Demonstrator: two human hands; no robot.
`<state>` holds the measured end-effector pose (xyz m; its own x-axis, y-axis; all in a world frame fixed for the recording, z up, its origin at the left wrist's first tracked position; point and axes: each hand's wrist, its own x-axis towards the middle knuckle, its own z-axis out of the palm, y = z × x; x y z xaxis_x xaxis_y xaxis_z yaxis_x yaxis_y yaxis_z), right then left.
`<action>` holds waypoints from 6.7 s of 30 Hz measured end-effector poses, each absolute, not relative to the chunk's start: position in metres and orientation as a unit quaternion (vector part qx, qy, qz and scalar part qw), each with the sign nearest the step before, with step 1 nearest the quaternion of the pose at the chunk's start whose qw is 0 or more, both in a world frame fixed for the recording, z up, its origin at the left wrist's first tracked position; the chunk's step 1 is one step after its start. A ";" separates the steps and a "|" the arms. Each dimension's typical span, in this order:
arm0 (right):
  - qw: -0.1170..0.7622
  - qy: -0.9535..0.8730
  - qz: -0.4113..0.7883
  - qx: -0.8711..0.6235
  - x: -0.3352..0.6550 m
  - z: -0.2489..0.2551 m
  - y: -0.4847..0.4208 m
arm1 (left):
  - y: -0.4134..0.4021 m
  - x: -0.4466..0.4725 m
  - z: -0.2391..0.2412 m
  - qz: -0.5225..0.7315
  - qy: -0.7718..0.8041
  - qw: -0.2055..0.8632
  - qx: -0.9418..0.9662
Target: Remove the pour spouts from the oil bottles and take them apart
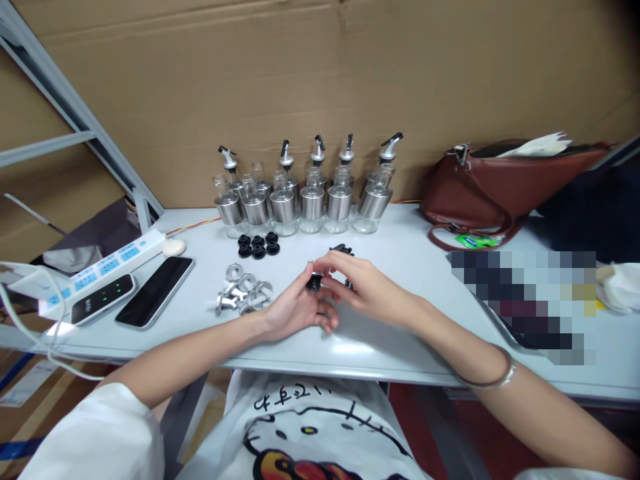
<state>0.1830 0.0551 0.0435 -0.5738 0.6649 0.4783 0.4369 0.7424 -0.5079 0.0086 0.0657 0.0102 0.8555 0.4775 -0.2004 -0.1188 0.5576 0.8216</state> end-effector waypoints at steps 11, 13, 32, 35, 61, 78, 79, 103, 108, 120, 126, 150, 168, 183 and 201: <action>0.356 -0.830 0.237 -0.358 0.195 0.053 0.062 | 0.070 0.009 0.013 0.281 0.250 0.822 0.427; 0.366 -0.828 0.216 -0.366 0.195 0.052 0.063 | 0.071 0.009 0.014 0.296 0.265 0.815 0.422; 0.348 -0.845 0.113 -0.390 0.192 0.049 0.060 | 0.072 0.005 0.024 0.395 0.279 0.680 0.552; 0.336 -0.842 0.135 -0.399 0.191 0.049 0.059 | 0.071 0.001 0.024 0.397 0.298 0.585 0.641; 0.303 -0.804 0.291 -0.421 0.188 0.058 0.054 | 0.084 -0.020 0.030 0.300 0.262 -0.006 0.917; 0.312 -0.766 0.379 -0.414 0.191 0.060 0.054 | 0.081 -0.018 0.036 0.421 0.119 -0.211 0.874; 0.317 -0.761 0.390 -0.410 0.191 0.060 0.055 | 0.081 -0.018 0.036 0.420 0.125 -0.207 0.875; 0.370 -0.848 0.180 -0.333 0.190 0.047 0.058 | 0.080 -0.017 0.039 0.390 0.188 -0.091 0.897; 0.349 -0.870 0.145 -0.316 0.190 0.048 0.055 | 0.082 -0.019 0.039 0.315 0.195 0.008 0.929; 0.343 -0.903 -0.122 -0.227 0.181 0.052 0.054 | 0.097 -0.037 0.056 0.207 0.205 0.243 0.925; 0.268 -0.910 -0.260 -0.178 0.186 0.059 0.051 | 0.096 -0.037 0.063 0.174 0.216 0.275 0.921; 0.336 -0.842 0.069 -0.416 0.194 0.073 0.097 | 0.062 -0.132 0.089 0.341 0.445 -0.102 0.822; 0.082 -0.859 0.049 -0.503 0.122 0.051 0.162 | 0.021 -0.114 0.016 0.429 0.460 0.093 0.772; 0.487 -0.682 0.241 -0.490 0.087 -0.001 -0.005 | 0.035 -0.094 -0.001 0.359 0.407 0.127 0.831; 0.316 -0.777 0.198 -0.508 0.082 -0.002 -0.022 | 0.036 -0.094 0.008 0.256 0.468 0.202 0.821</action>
